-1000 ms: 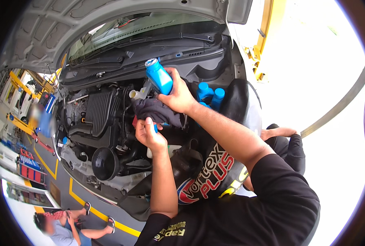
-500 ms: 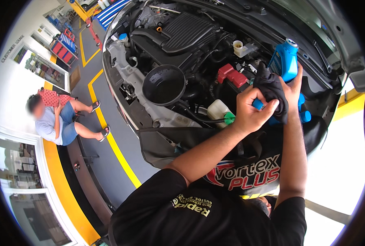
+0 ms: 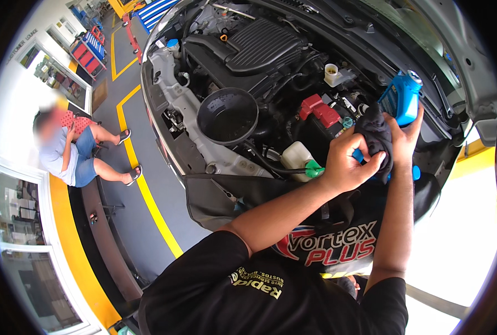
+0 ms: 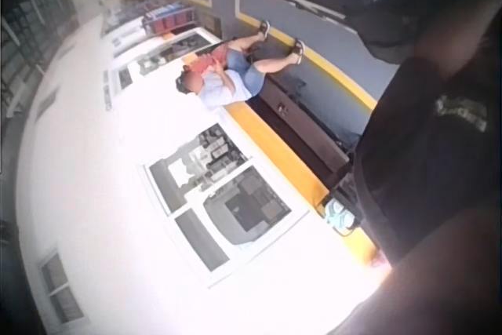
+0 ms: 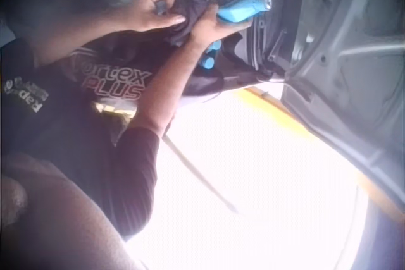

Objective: The person opens a blue fluid bottle and pours its contents into a funnel placed in the car's engine bay. They handle the bottle and funnel repeatedly, adjusting position and wiping the bottle with a cloth during the process.

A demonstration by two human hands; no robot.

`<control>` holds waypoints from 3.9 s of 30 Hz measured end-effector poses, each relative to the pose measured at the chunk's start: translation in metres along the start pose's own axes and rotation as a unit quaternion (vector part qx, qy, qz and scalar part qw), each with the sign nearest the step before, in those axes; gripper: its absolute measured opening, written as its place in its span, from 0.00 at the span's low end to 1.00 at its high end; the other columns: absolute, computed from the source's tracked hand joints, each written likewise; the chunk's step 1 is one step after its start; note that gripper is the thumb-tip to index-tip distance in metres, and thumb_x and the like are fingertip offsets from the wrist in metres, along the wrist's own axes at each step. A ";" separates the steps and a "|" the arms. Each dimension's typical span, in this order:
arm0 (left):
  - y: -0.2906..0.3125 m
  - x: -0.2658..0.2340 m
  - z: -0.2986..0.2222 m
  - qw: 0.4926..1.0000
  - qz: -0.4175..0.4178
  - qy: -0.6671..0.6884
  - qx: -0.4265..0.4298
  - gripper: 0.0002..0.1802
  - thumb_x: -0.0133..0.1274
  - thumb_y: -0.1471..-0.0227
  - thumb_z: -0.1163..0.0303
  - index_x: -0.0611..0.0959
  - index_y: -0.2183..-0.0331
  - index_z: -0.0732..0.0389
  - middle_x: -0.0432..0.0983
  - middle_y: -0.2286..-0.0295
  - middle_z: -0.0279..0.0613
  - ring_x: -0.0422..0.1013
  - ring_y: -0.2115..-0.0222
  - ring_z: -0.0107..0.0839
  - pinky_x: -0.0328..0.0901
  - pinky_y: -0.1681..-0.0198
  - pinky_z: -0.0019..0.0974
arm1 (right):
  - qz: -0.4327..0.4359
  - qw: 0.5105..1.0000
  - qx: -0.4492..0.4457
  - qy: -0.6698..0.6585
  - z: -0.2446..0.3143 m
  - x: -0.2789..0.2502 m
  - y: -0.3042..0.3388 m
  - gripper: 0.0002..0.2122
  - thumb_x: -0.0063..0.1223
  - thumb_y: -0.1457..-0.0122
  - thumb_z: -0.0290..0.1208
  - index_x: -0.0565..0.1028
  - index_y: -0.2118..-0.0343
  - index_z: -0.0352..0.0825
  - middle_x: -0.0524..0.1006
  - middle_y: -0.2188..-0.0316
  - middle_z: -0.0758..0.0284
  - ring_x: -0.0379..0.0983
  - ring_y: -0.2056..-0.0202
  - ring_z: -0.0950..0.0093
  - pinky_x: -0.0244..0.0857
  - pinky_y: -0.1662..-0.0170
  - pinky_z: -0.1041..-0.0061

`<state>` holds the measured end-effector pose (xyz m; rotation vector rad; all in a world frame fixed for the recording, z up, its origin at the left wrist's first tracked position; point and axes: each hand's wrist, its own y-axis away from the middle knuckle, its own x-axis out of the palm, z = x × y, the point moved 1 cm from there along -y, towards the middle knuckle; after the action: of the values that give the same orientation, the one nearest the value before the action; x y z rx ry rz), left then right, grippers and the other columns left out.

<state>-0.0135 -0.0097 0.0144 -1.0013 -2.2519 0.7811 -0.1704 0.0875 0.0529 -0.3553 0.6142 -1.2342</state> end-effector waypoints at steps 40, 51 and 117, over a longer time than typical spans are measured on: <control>0.024 0.016 -0.015 0.985 0.168 0.011 0.033 0.15 0.71 0.61 0.70 0.77 0.81 0.57 0.76 0.76 0.39 0.76 0.80 0.43 0.68 0.77 0.42 | -0.011 0.998 0.021 -0.060 -0.006 -0.021 -0.013 0.37 0.72 0.46 0.24 0.66 0.33 0.30 0.79 0.50 0.60 0.77 0.50 0.68 0.71 0.43 0.67; 0.024 0.016 -0.017 0.984 0.163 -0.023 0.069 0.18 0.71 0.63 0.68 0.73 0.82 0.55 0.73 0.78 0.37 0.75 0.81 0.42 0.68 0.79 0.43 | -0.006 0.999 0.024 -0.047 -0.004 -0.020 -0.011 0.37 0.72 0.45 0.24 0.65 0.33 0.30 0.79 0.50 0.60 0.78 0.51 0.68 0.71 0.43 0.68; 0.019 0.013 -0.012 0.978 0.172 -0.066 0.102 0.17 0.70 0.65 0.68 0.73 0.83 0.52 0.71 0.78 0.37 0.72 0.82 0.40 0.66 0.79 0.41 | 0.027 0.998 0.016 -0.051 0.014 -0.006 -0.004 0.35 0.72 0.46 0.23 0.66 0.36 0.30 0.79 0.51 0.60 0.77 0.52 0.70 0.72 0.45 0.71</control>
<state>-0.0038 0.0148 0.0126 -1.2878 -2.0772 1.2321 -0.1664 0.0911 0.0677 -0.3708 0.5133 -1.1656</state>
